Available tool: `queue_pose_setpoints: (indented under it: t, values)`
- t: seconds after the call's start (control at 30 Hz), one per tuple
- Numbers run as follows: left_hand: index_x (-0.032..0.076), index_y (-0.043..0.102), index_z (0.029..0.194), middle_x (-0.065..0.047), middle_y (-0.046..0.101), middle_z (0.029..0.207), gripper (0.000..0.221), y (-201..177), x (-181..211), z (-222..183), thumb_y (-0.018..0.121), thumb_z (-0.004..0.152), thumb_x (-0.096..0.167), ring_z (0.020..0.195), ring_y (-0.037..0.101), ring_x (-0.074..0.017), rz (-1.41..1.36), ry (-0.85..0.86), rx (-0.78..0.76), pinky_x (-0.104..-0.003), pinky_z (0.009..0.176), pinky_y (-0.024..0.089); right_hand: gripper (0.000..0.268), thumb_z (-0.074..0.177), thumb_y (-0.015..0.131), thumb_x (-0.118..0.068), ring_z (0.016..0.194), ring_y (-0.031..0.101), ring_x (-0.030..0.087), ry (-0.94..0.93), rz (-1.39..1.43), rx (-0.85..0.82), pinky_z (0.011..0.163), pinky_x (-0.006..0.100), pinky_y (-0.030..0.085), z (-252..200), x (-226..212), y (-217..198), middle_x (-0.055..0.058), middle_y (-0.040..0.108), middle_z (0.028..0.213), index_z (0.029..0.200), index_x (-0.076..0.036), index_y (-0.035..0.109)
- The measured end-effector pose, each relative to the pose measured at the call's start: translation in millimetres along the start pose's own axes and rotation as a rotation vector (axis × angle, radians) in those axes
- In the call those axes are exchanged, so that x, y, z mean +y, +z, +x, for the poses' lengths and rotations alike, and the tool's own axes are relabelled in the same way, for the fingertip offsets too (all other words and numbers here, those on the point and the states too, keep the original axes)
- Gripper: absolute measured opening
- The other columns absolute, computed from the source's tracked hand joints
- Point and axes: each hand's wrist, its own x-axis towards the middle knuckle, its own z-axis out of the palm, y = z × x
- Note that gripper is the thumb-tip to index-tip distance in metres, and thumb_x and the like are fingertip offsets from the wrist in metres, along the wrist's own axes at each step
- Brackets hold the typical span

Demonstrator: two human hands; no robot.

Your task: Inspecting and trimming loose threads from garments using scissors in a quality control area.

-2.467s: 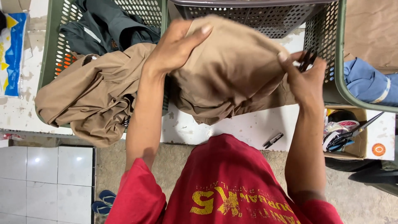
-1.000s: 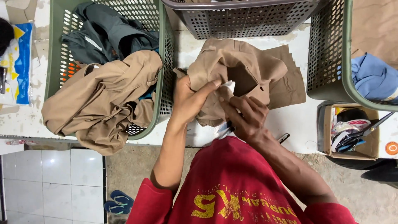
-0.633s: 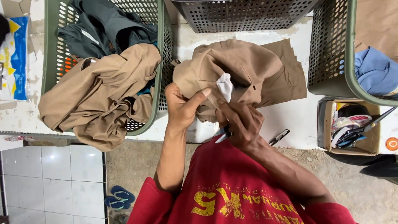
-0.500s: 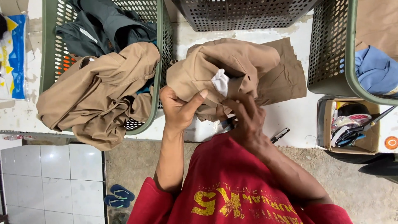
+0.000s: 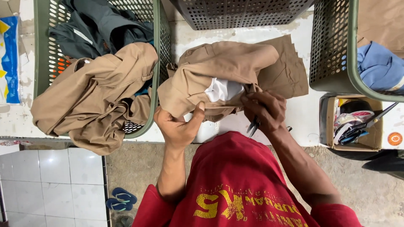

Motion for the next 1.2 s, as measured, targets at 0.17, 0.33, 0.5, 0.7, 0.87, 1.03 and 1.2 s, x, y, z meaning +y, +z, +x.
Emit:
queue_pose_setpoints:
  t: [0.17,0.33,0.5,0.7,0.87,1.03,1.2]
  values:
    - [-0.005,0.072,0.105,-0.018,0.075,0.094,0.036,-2,0,-11,0.086,0.073,0.001,0.097,0.065,-0.0196,0.074,-0.015,0.032,-0.045,0.084,0.055,0.009,0.088,0.074,0.008,0.044,0.042,0.022,-0.043,0.001,-0.004,0.040,0.036,0.039,7,-14,0,0.024,0.062,0.093,0.096,0.005,0.076]
    - [-0.004,0.072,0.107,-0.018,0.074,0.095,0.037,0,0,-16,0.086,0.073,0.003,0.100,0.064,-0.0208,0.165,-0.015,0.082,-0.047,0.085,0.054,0.005,0.087,0.075,0.010,0.041,0.041,0.024,-0.103,0.016,0.051,0.040,0.037,0.039,14,-17,2,0.027,0.061,0.088,0.090,0.007,0.072]
    - [-0.003,0.071,0.108,-0.019,0.074,0.096,0.039,5,-4,-8,0.085,0.073,0.004,0.102,0.063,-0.0217,0.230,-0.012,0.126,-0.048,0.086,0.052,0.005,0.089,0.073,0.012,0.041,0.039,0.023,-0.088,-0.034,0.079,0.038,0.036,0.036,13,-15,0,0.027,0.060,0.086,0.088,0.008,0.071]
    - [0.003,0.047,0.117,-0.017,0.050,0.109,0.069,32,-21,-28,0.096,0.070,0.016,0.108,0.053,-0.0373,0.505,0.068,0.452,-0.053,0.096,0.040,0.007,0.091,0.074,0.005,0.042,0.039,0.020,-0.055,-0.118,0.077,0.038,0.035,0.036,-5,-9,10,0.023,0.063,0.083,0.084,0.005,0.072]
    - [0.001,0.063,0.073,-0.010,0.061,0.059,0.028,50,-20,-44,0.088,0.082,0.008,0.068,0.069,-0.0161,0.245,-0.108,0.249,-0.031,0.069,0.055,0.010,0.090,0.075,0.002,0.042,0.042,0.022,-0.015,-0.114,0.054,0.039,0.035,0.037,-2,-23,16,0.021,0.063,0.080,0.082,0.002,0.071]
    - [0.006,0.057,0.067,-0.004,0.059,0.061,0.040,42,-8,-7,0.083,0.085,0.032,0.070,0.050,-0.0118,0.174,-0.372,0.404,-0.032,0.068,0.047,0.004,0.089,0.075,0.003,0.045,0.046,0.026,0.000,-0.053,-0.042,0.043,0.037,0.041,8,-35,16,0.021,0.062,0.081,0.088,0.004,0.072]
    - [0.010,0.057,0.073,0.002,0.050,0.064,0.019,25,2,12,0.069,0.087,0.012,0.073,0.045,-0.0057,0.048,-0.128,0.234,-0.026,0.067,0.044,0.006,0.093,0.071,-0.005,0.046,0.054,0.028,0.155,-0.011,-0.144,0.045,0.037,0.046,24,-53,16,0.018,0.065,0.079,0.093,0.001,0.072]
